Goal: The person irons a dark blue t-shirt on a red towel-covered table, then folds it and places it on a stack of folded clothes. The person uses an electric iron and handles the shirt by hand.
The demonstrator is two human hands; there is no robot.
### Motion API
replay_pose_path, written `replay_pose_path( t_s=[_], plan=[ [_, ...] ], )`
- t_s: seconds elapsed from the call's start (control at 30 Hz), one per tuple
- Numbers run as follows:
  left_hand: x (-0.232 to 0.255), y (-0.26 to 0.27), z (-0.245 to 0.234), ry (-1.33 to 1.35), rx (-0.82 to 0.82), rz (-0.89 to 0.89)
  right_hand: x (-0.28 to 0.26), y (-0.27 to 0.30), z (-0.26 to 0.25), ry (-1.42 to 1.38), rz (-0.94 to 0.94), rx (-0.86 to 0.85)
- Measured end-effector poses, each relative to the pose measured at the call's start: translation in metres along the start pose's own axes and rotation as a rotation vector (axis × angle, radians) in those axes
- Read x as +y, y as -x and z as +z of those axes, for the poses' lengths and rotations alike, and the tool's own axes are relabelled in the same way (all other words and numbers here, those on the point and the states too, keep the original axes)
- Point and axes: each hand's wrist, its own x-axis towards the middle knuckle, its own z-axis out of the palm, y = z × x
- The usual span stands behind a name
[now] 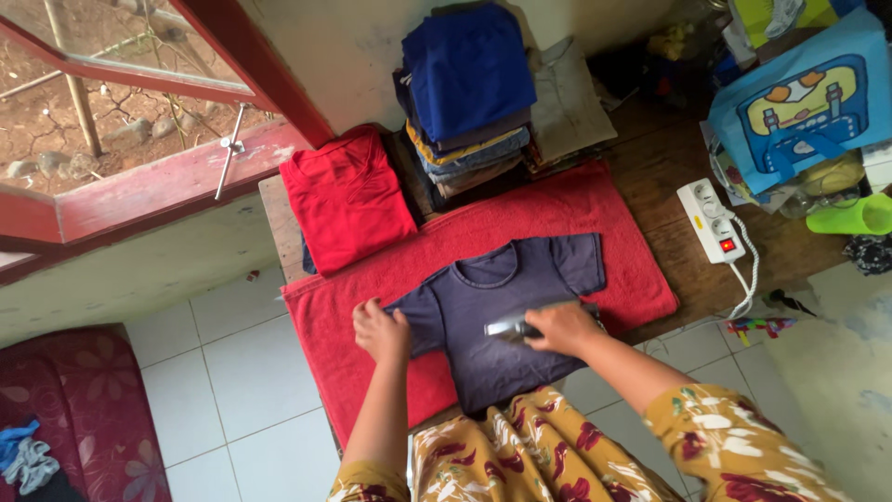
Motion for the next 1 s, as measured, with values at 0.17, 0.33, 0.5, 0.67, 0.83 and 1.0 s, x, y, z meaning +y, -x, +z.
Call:
replay_pose_path(
  t_s=[0.17, 0.33, 0.5, 0.67, 0.83, 1.0],
  plan=[
    [0.033, 0.028, 0.022, -0.081, -0.054, 0.382, 0.011, -0.013, -0.005, -0.058, 0.348, 0.101],
    [0.057, 0.091, 0.039, -0.088, -0.263, 0.66, 0.017, 0.037, 0.005, -0.118, 0.243, -0.007],
    [0.066, 0.127, 0.041, -0.143, -0.467, 0.601, 0.04, 0.047, 0.036, -0.296, 0.629, 0.23],
    [0.071, 0.123, 0.043, -0.227, -0.592, 0.529, 0.05, 0.005, 0.051, -0.437, 0.579, 0.256],
    [0.067, 0.12, 0.048, -0.255, -0.631, 0.516, 0.049, -0.056, 0.011, -0.708, 0.751, 0.217],
    [0.07, 0.12, 0.05, -0.252, -0.629, 0.52, 0.049, -0.053, -0.006, -0.989, 0.817, 0.107]
  ],
)
